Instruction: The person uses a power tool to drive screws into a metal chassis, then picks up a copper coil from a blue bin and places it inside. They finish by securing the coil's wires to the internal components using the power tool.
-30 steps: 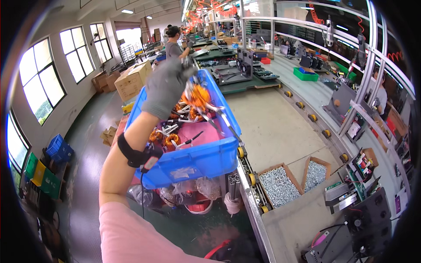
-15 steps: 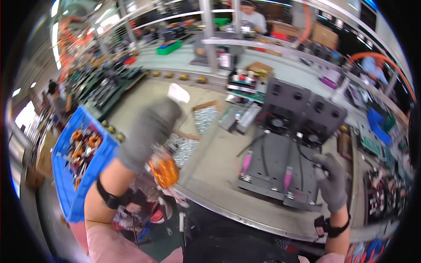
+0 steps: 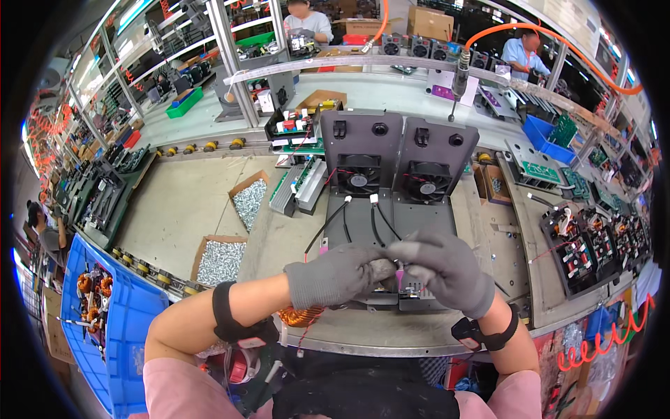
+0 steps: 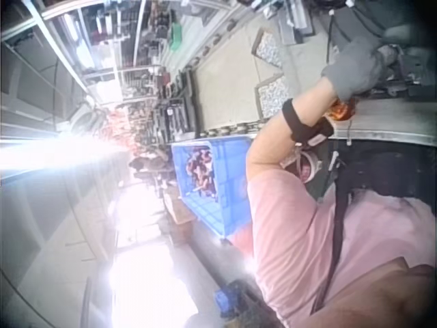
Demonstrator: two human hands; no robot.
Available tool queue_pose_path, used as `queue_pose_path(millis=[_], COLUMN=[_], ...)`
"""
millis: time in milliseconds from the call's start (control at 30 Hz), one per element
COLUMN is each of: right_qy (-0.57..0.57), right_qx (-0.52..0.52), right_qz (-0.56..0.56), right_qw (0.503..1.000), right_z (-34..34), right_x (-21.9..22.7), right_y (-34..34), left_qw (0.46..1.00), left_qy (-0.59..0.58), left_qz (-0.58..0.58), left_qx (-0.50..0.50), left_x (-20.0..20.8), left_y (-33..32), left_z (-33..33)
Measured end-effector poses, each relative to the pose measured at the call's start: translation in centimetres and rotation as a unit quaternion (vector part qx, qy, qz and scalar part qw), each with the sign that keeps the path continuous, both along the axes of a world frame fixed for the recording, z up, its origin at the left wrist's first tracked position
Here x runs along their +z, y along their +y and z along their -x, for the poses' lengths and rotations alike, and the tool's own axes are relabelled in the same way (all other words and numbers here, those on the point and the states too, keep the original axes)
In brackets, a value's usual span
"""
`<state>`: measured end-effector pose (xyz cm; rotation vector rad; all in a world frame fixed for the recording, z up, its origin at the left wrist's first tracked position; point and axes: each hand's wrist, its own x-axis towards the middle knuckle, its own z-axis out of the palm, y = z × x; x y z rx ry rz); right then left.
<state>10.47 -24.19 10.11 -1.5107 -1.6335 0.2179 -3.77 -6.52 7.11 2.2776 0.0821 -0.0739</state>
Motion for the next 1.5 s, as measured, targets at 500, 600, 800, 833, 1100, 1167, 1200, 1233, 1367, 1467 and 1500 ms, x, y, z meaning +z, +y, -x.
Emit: queue_pose_path(millis=[500,600,800,833,1100,1167,1200,1233,1367,1467,1500], right_qy=[-0.461,-0.391,-0.216,-0.169,-0.08,0.035,0.076,0.075,0.133,0.18,0.208], right_qx=[0.001,-0.002,0.094,0.117,0.091,0.008,-0.053,-0.07,-0.031,-0.05,-0.054], right_qz=[-0.007,0.041,-0.007,-0.047,-0.162,-0.174,-0.184,-0.24,-0.265,-0.255,-0.227], right_qw=[0.887,0.92,0.972,0.978,0.979,0.984,0.979,0.965,0.955,0.949,0.95], right_z=[-0.2,-0.4,2.3,2.9,4.1,4.2,3.7,3.3,2.5,2.1,1.6], right_x=[0.5,1.0,3.8,4.3,8.7,9.4,9.4,9.6,10.5,9.2,8.8], right_y=[0.2,1.1,8.4,9.7,12.4,10.4,9.5,9.2,7.7,7.0,6.6], left_qw=[0.984,0.997,0.939,0.95,0.811,0.589,0.608,0.695,0.87,0.704,0.743], left_qy=[-0.011,-0.041,0.189,0.198,-0.023,-0.251,-0.311,-0.21,-0.253,-0.366,-0.345], left_qz=[0.131,0.058,-0.083,-0.053,-0.032,0.052,0.171,0.162,0.216,0.512,0.523], left_qx=[-0.118,0.036,0.274,0.236,0.583,0.767,0.71,0.668,0.364,0.329,0.235], left_x=[5.3,6.9,0.8,-1.4,-9.9,-8.1,-7.1,-7.9,-9.9,-0.6,-2.0], left_y=[7.2,12.9,14.3,13.4,6.5,5.1,4.0,4.4,3.1,0.9,2.3], left_z=[2.2,7.7,24.3,25.4,28.5,26.5,26.4,26.5,17.9,8.1,8.8])
